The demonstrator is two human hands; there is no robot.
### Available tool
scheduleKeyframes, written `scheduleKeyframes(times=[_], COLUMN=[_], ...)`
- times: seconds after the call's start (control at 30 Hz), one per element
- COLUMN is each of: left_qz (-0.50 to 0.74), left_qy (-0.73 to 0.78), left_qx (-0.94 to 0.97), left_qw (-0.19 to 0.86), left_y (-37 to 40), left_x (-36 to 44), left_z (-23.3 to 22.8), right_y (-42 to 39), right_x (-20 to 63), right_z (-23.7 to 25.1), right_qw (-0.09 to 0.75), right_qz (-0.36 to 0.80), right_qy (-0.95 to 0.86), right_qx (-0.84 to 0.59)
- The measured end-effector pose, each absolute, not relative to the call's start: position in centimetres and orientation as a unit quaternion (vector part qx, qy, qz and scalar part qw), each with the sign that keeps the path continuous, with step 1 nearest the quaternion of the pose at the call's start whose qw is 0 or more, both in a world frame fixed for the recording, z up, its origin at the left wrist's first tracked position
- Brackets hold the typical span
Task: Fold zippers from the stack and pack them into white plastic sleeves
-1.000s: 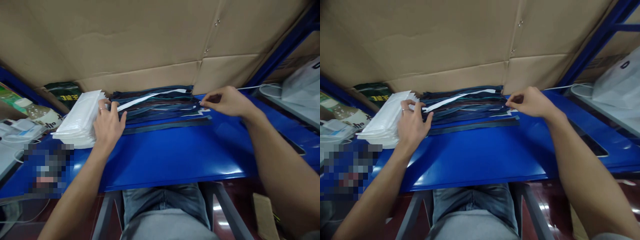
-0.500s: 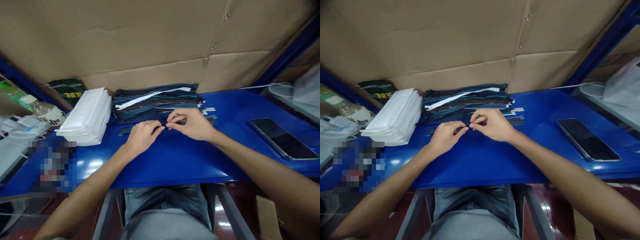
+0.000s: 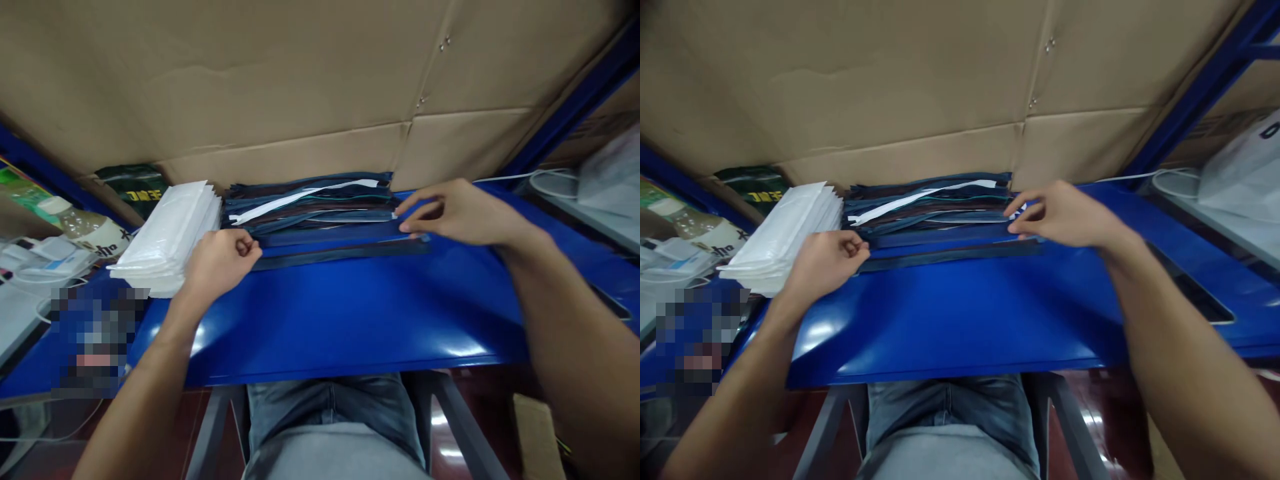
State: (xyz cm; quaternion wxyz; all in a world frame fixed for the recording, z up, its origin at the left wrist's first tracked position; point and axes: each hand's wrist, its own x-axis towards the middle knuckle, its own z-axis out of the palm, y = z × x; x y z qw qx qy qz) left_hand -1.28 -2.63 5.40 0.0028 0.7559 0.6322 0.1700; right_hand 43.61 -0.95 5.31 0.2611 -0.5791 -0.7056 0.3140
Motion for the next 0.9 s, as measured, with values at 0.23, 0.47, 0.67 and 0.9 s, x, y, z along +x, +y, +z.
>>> scheduleKeyframes(times=[0.23, 0.47, 0.67, 0.9], left_qz=[0.052, 0.012, 0.045, 0.090], left_qy=[0.659, 0.654, 0.678, 0.681], left_qx=[0.749, 0.751, 0.733, 0.726], left_qw=[0.050, 0.089, 0.005, -0.006], left_y=[-2.1, -1.5, -0.4, 2.7], left_x=[-5.7, -5.3, -5.4, -5.1], left_z=[5.0, 5.0, 5.1, 3.8], right_y=[1.0, 1.4, 1.2, 1.1], right_x=[51.0, 50.1, 49.6, 49.3], right_z=[4.2, 3.5, 4.1, 4.1], right_qw=[0.176, 0.139, 0.091, 0.133], right_qz=[0.324, 0.368, 0.201, 0.145], right_qy=[-0.666, -0.665, -0.674, -0.692], right_qx=[-0.648, -0.634, -0.705, -0.694])
